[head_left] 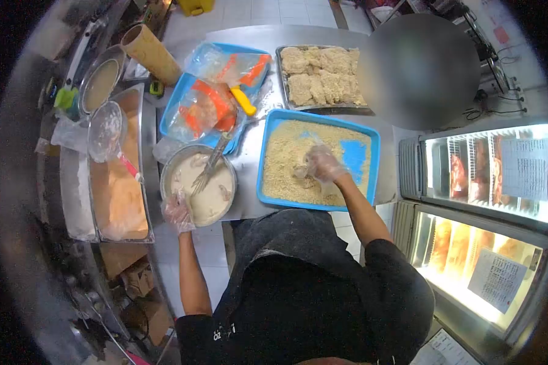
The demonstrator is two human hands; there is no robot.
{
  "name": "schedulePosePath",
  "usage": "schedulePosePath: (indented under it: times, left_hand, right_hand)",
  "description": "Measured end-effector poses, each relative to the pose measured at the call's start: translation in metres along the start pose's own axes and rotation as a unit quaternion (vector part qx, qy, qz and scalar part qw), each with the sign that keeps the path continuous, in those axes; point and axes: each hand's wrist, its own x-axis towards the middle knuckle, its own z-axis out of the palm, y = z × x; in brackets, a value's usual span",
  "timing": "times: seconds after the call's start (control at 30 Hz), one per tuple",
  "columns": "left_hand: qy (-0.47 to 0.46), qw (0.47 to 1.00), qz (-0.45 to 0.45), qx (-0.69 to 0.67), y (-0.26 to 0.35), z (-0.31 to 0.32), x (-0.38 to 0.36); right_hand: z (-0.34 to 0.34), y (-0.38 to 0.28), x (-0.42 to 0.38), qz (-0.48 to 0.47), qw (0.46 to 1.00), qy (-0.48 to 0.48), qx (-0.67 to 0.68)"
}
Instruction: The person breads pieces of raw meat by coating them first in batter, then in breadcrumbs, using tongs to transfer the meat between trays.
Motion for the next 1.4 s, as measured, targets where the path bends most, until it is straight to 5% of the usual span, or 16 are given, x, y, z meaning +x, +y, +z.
schedulePosePath:
  times: [0.17, 0.2, 0.33, 0.4, 0.47, 0.53, 0.6, 0.63, 0.77, 0.87, 1.0, 1.07, 1.13, 1.2, 1.27, 1.4]
  left_hand:
    - [-0.011, 0.989, -0.006, -0.144, -0.017, 0.008, -0.008]
    - [-0.015, 0.999, 0.030, 0.038, -0.054, 0.019, 0.001]
    - [0.029, 0.999, 0.041, -0.021, 0.003, 0.004, -0.010]
    - [0.037, 0.997, 0.067, 0.025, -0.065, 0.026, 0.000]
    - [0.019, 0.998, 0.052, -0.041, -0.083, 0.033, 0.007]
    - [-0.031, 0.976, -0.003, -0.216, -0.064, 0.025, 0.000]
    - [-0.036, 0.987, -0.023, -0.153, -0.047, 0.016, -0.003]
    - [-0.038, 0.991, -0.032, -0.123, -0.042, 0.014, -0.003]
    - [-0.026, 0.999, -0.016, -0.035, -0.029, 0.010, -0.001]
    - [-0.020, 0.998, -0.002, -0.062, -0.005, 0.003, -0.009]
    - [-0.030, 0.995, -0.050, -0.083, 0.026, -0.010, -0.014]
    - [-0.016, 0.995, -0.038, -0.088, 0.015, -0.008, -0.014]
    - [0.034, 0.993, -0.021, -0.115, -0.014, 0.013, -0.012]
    - [-0.032, 0.997, -0.074, 0.018, 0.052, -0.020, -0.013]
    - [-0.046, 0.995, -0.082, 0.015, 0.042, -0.021, -0.014]
    - [0.024, 0.997, -0.024, -0.067, -0.072, 0.041, -0.002]
  right_hand:
    - [-0.089, -0.017, -0.038, 0.079, 0.934, -0.045, 0.346]
    - [-0.089, 0.006, -0.036, 0.009, 0.946, -0.063, 0.317]
    - [-0.115, 0.063, -0.022, -0.041, 0.868, 0.040, 0.494]
    - [-0.145, 0.095, -0.003, -0.043, 0.842, 0.076, 0.532]
    - [-0.179, 0.107, 0.011, 0.005, 0.900, 0.158, 0.405]
    - [-0.213, 0.111, 0.027, -0.038, 0.861, 0.167, 0.480]
    - [-0.223, 0.154, 0.051, -0.108, 0.693, 0.125, 0.702]
    - [-0.225, 0.177, 0.064, -0.109, 0.671, 0.125, 0.722]
    - [-0.217, 0.288, 0.123, 0.036, 0.811, 0.215, 0.542]
    - [-0.223, 0.289, 0.128, -0.040, 0.790, 0.229, 0.568]
    - [-0.239, 0.299, 0.119, -0.044, 0.685, 0.070, 0.724]
    - [-0.212, 0.294, 0.112, -0.035, 0.823, 0.212, 0.526]
    - [-0.173, 0.249, 0.090, 0.023, 0.825, 0.397, 0.401]
    - [-0.133, 0.247, 0.072, 0.027, 0.829, 0.486, 0.274]
    - [-0.094, 0.271, 0.062, 0.037, 0.873, 0.487, -0.011]
    - [-0.072, 0.246, 0.037, 0.118, 0.885, 0.436, -0.113]
